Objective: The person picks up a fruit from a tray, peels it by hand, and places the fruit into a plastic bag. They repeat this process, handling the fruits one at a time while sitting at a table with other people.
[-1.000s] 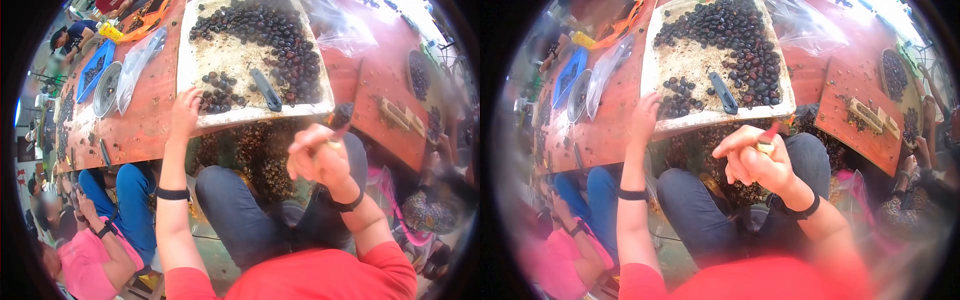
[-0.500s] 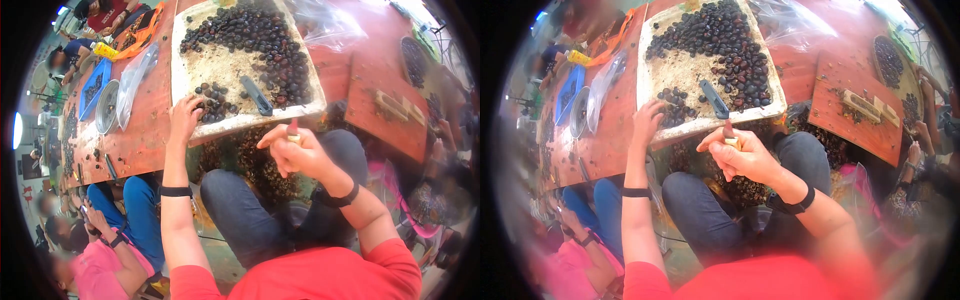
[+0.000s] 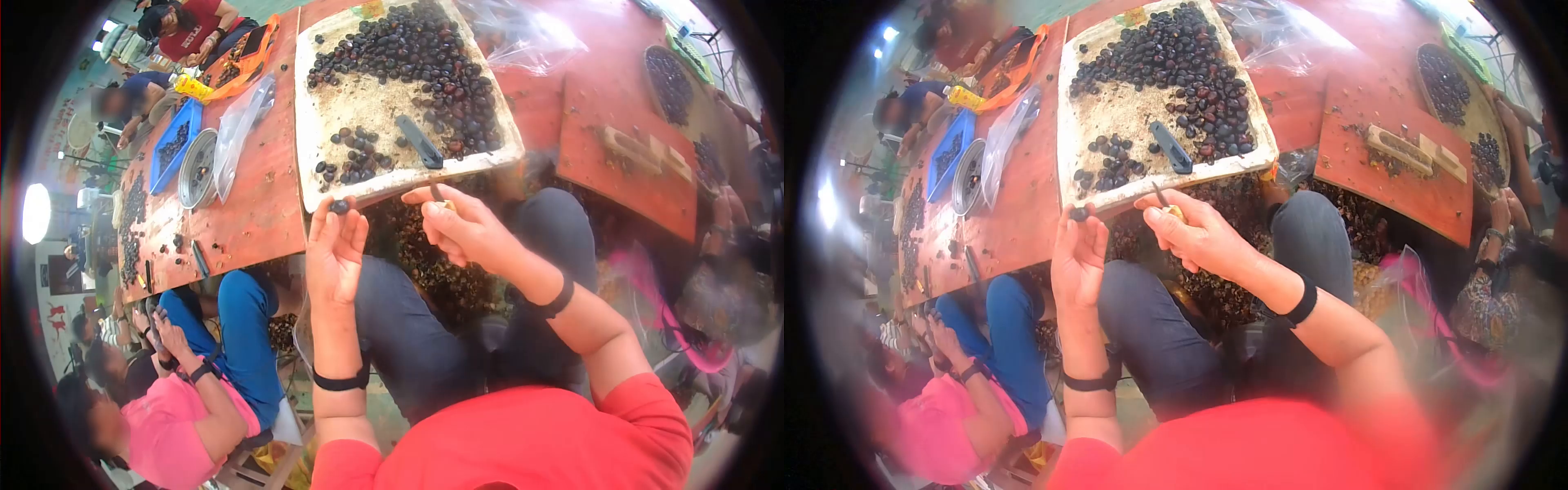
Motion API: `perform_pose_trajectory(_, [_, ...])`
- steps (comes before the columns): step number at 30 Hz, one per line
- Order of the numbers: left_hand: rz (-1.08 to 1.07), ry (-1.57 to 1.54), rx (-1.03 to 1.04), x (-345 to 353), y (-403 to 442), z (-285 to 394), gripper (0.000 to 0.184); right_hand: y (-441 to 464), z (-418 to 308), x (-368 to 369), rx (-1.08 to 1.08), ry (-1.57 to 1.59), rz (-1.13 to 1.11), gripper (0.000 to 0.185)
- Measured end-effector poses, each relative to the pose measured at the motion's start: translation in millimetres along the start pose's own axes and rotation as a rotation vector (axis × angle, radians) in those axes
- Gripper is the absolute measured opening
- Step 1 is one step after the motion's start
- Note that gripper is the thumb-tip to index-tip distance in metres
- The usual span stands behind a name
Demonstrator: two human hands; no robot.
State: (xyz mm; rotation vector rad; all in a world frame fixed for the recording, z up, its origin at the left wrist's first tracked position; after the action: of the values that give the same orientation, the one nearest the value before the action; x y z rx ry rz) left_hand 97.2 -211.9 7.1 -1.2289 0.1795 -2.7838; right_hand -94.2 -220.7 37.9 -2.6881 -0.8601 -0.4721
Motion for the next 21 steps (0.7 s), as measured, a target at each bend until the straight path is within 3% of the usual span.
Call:
perform_pose_trajectory(3, [0.000,-0.123,0.012,6.7,-39.7,-4.0,0.031,-18.9,4.1,17.3,-0.003,-0.066,-0.019,0.044])
perform_pose_trajectory(5, [-0.003,-0.100,0.037,10.3,-63.8,-3.9,0.032,-35.0,4.5,30.4,-0.192,-0.143,-0.028,0.043])
perform_pose_trajectory(11, [-0.030,-0.059,0.081,29.3,-123.2,-5.4,0.034,-97.6,30.0,63.4,-0.115,-0.166,-0.048,0.041])
perform_pose_trajectory(13, [-0.062,-0.044,0.078,40.3,-142.9,-7.8,0.035,-117.4,19.9,78.7,-0.255,-0.280,-0.039,0.041])
perform_pose_trajectory(18, [-0.111,-0.001,0.157,59.6,-169.1,-5.8,0.033,-148.7,0.8,100.7,-0.272,-0.571,-0.061,0.045])
perform_pose_trajectory(21, [-0.109,0.007,0.183,65.2,-175.8,-5.7,0.032,-153.3,-7.0,107.8,-0.346,-0.589,-0.070,0.047])
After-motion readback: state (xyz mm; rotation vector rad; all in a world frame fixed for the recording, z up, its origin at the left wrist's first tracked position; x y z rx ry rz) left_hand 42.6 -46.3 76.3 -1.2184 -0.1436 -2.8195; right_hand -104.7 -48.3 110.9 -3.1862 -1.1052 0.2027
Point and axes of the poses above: each hand's wrist, its own y-axis towards the middle knuckle, its own x-axis out of the palm, z = x × y, the point moved 9 cm from there along y, towards the middle knuckle, and after that the axes turned 6 degrees about -z, right-handed, at the moved point
